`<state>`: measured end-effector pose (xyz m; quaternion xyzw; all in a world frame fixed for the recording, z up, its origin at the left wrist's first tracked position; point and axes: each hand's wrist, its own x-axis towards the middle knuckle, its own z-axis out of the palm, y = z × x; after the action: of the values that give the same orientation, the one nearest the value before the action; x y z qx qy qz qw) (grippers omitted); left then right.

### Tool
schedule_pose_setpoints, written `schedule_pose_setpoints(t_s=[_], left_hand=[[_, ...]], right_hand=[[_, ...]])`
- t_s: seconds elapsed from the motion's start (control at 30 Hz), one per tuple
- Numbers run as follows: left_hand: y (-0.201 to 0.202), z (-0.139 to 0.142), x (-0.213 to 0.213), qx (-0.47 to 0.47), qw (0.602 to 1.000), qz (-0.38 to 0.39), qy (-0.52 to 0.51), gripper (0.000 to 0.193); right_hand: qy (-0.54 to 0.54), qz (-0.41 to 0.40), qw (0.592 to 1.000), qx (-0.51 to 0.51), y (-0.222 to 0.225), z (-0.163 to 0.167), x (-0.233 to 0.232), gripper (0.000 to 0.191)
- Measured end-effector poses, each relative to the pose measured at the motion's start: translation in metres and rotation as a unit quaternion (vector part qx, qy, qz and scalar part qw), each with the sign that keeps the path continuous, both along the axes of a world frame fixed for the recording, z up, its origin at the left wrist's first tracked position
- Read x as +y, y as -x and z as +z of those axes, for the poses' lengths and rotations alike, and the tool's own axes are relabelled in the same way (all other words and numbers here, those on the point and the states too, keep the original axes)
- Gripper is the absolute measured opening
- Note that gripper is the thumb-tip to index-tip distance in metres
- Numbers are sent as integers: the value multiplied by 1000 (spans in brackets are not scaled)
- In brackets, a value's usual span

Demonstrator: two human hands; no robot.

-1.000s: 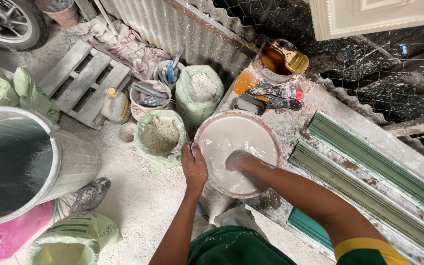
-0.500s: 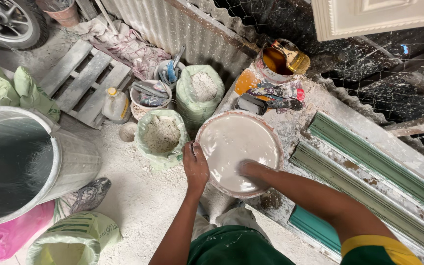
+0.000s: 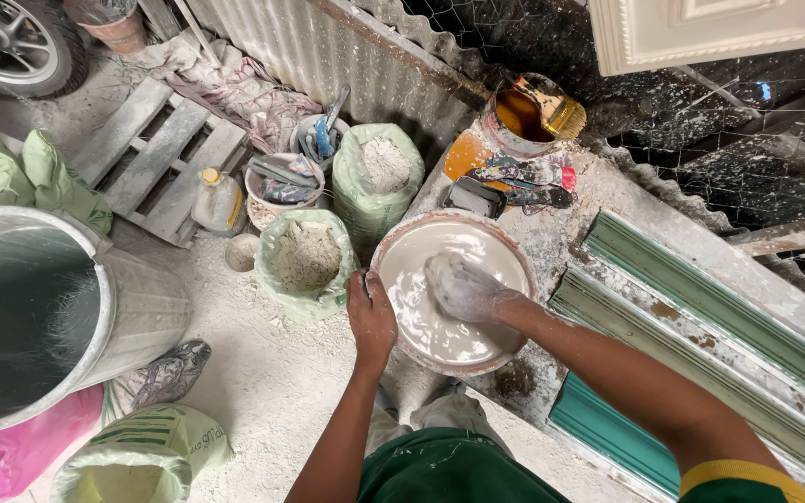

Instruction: The person scoops white powder from a bag into a bucket, mixes it with water by hand to form a paste, and then uses a trowel to apply the mixture onto long green metal profiles laid on a workbench.

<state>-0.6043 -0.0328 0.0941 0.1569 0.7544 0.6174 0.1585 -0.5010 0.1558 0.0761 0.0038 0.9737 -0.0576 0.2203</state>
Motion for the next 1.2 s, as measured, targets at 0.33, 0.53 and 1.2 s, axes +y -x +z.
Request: schedule_pose_setpoints(t_s=[0.33, 0.53, 1.2], left_hand=[[0, 0, 0, -4, 1000, -4, 5, 36], [1, 3, 0, 12, 1000, 0, -2, 37], [0, 17, -1, 254, 963, -39, 79, 22]], right_hand=[[124, -180, 973, 70, 13, 28, 6, 29], [297, -277, 902, 149, 22, 50, 4, 31], [498, -353, 783, 117, 44, 69, -17, 27]])
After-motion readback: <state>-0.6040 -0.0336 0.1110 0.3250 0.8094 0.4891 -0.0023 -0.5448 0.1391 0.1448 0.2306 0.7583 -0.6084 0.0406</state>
